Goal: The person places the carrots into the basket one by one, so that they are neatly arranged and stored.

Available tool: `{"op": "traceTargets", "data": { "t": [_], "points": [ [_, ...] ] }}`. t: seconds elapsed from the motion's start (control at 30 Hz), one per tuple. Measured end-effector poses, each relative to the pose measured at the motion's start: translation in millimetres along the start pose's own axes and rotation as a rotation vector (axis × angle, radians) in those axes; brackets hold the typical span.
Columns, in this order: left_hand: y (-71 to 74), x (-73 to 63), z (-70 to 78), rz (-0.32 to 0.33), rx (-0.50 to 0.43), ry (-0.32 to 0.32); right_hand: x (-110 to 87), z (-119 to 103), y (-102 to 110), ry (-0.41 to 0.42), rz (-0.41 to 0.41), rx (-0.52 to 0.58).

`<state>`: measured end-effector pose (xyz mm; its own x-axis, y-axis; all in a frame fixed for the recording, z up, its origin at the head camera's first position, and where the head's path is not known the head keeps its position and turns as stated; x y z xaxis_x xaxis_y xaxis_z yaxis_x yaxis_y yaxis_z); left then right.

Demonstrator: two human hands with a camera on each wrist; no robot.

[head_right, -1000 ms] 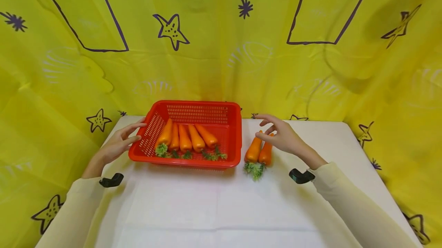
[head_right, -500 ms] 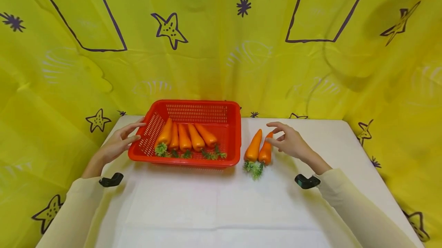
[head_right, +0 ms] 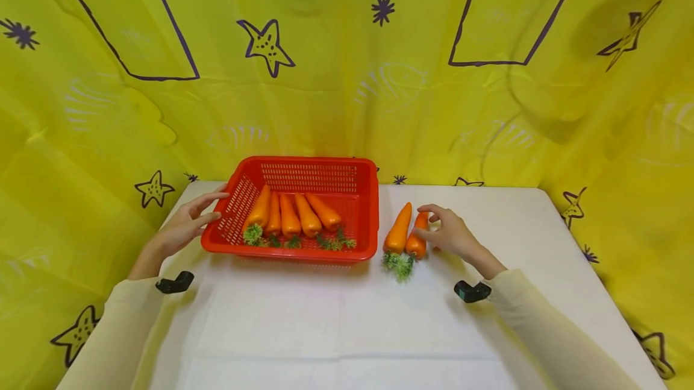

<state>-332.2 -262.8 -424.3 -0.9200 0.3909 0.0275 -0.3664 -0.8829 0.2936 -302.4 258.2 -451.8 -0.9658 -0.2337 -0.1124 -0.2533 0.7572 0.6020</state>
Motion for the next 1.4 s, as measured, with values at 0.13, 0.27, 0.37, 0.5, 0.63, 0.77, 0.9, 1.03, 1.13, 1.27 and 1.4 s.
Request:
{"op": "traceTargets", "data": {
  "t": [0.13, 0.27, 0.37, 0.5, 0.63, 0.77, 0.9, 1.03, 1.13, 1.27, 1.4],
  "points": [
    [-0.6, 0.0, -0.4, -0.002, -0.004, 0.003, -1.3, 1.1, -3.1, -0.022, -0.005, 0.007],
    [-1.1, -0.5, -0.3, -0.002, -0.009, 0.003, -2.8, 2.1, -4.6, -0.044, -0.005, 0.041],
    [-1.1, -1.0, -0.2, 0.001, -0.004, 0.006, -3.4, 4.3, -7.3, -0.067, -0.021, 0.087],
    [-0.7, -1.5, 0.0, 0.005, 0.015, 0.01, -2.6, 7.5, -13.6, -0.091, -0.06, 0.163],
    [-0.6, -1.7, 0.6, 0.005, 0.025, 0.007, -0.8, 9.6, -19.0, -0.106, -0.086, 0.21],
    [-0.8, -1.9, 1.1, 0.004, 0.026, 0.003, -0.1, 9.9, -20.7, -0.117, -0.087, 0.216],
    [-0.8, -2.3, 1.2, 0.002, 0.03, 0.002, -0.3, 9.2, -20.8, -0.123, -0.086, 0.205],
    [-0.9, -2.2, 1.4, 0.0, 0.031, 0.002, -0.5, 8.6, -20.8, -0.122, -0.087, 0.204],
    [-0.8, -1.9, 1.3, -0.001, 0.03, 0.003, -0.7, 7.7, -20.8, -0.121, -0.089, 0.21],
    [-0.8, -1.8, 1.3, -0.003, 0.028, 0.003, -1.0, 6.1, -21.4, -0.118, -0.094, 0.211],
    [-2.0, -2.6, 2.1, -0.004, 0.023, 0.003, -0.8, 5.4, -21.4, -0.118, -0.094, 0.179]
  ]
}}
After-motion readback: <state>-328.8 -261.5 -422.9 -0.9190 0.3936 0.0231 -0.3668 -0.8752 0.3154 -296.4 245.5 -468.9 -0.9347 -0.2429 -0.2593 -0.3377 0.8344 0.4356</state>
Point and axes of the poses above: each hand's wrist, its own x-axis towards the middle knuckle, its own y-axis out of the back of the hand, z = x × y, the point moved 10 cm from there along x, towards the middle knuckle
